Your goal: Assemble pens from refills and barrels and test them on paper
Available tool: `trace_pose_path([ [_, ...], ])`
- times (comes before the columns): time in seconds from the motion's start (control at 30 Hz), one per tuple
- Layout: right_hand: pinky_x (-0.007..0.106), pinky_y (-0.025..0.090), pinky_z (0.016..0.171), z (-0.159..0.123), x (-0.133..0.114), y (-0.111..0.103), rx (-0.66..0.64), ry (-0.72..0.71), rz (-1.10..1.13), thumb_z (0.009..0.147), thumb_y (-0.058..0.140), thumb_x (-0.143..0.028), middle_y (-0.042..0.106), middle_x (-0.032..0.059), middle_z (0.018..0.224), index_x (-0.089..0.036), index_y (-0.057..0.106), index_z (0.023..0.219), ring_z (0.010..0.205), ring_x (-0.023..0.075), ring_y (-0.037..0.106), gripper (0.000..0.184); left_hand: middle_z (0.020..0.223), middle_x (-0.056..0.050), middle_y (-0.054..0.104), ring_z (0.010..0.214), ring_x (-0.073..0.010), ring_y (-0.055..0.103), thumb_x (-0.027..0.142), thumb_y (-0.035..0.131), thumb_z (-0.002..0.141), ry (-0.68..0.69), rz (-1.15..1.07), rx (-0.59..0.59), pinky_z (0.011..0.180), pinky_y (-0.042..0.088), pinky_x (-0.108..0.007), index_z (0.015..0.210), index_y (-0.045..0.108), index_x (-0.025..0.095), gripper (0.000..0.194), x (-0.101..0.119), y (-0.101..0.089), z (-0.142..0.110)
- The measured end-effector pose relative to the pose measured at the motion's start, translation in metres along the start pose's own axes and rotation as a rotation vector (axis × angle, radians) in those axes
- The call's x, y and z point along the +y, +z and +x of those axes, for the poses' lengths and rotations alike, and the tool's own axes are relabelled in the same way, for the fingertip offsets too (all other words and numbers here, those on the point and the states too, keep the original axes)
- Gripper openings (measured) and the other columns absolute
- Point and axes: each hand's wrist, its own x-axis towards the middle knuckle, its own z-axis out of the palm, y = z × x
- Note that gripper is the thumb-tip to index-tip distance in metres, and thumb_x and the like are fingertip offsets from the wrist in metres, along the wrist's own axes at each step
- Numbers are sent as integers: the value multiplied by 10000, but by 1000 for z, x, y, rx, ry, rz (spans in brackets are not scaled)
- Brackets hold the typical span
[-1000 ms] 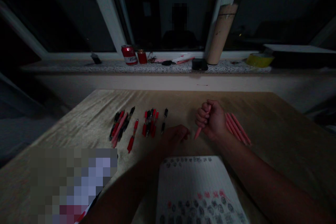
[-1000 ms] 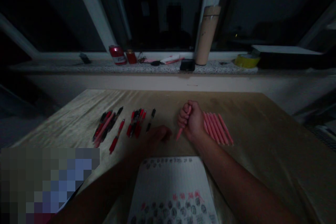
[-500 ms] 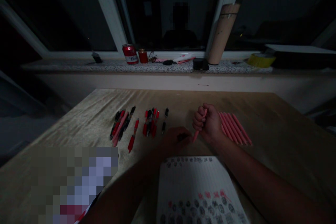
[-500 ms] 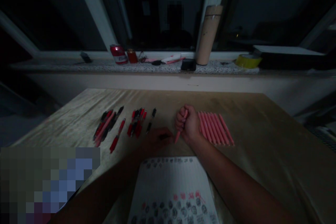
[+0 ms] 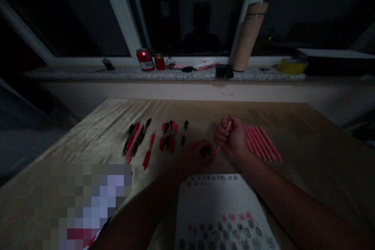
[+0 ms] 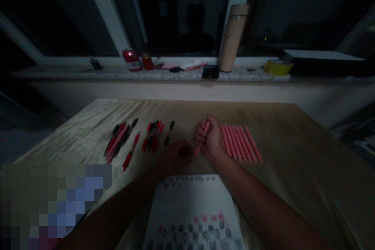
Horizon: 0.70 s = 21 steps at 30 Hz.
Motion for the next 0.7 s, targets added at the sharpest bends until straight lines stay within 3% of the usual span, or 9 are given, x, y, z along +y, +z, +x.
trace_pose_path([
  [0.23, 207, 306, 387, -1, 6, 5, -22, -135, -169, 783, 534, -454, 327, -79, 405, -205, 415, 519, 356, 75, 278, 382, 752, -21, 615, 653, -120, 528, 381, 497, 838, 72, 57, -35, 599, 375, -225, 877, 655, 143, 288, -2, -3, 1],
  [0.33, 223, 343, 461, -2, 10, 0, -24, -230, -540, 800, 538, -481, 463, -32, 474, -187, 509, 539, 441, 97, 402, 394, 757, -18, 615, 648, -118, 527, 367, 518, 825, 68, 75, 13, 599, 374, -225, 871, 650, 147, 261, -5, -4, 1],
  [0.43, 226, 328, 504, -4, 11, -10, -129, -291, -989, 818, 555, -442, 523, -18, 525, -178, 563, 561, 505, 109, 454, 369, 703, -11, 599, 614, -115, 508, 356, 517, 818, 53, 80, 43, 563, 357, -223, 811, 638, 139, 248, -5, -5, 2],
  [0.5, 228, 317, 518, -8, 8, -15, -200, -350, -1168, 833, 553, -408, 541, -16, 534, -182, 589, 571, 525, 114, 478, 348, 676, -12, 596, 591, -114, 501, 364, 525, 808, 41, 84, 50, 545, 349, -225, 783, 632, 133, 256, -4, -6, 2],
  [0.57, 227, 307, 505, -14, 2, -18, -206, -376, -1219, 846, 542, -395, 540, -19, 507, -184, 604, 569, 505, 113, 483, 354, 694, -17, 613, 594, -116, 510, 379, 539, 797, 36, 86, 61, 551, 361, -227, 811, 633, 136, 261, -2, -8, 1],
  [0.7, 217, 274, 428, -29, -9, -20, -113, -323, -1094, 863, 503, -424, 502, -28, 467, -177, 611, 602, 437, 96, 432, 375, 734, -26, 635, 608, -115, 526, 359, 556, 782, 64, 142, 82, 575, 385, -227, 871, 634, 146, 243, 0, -13, 0],
])
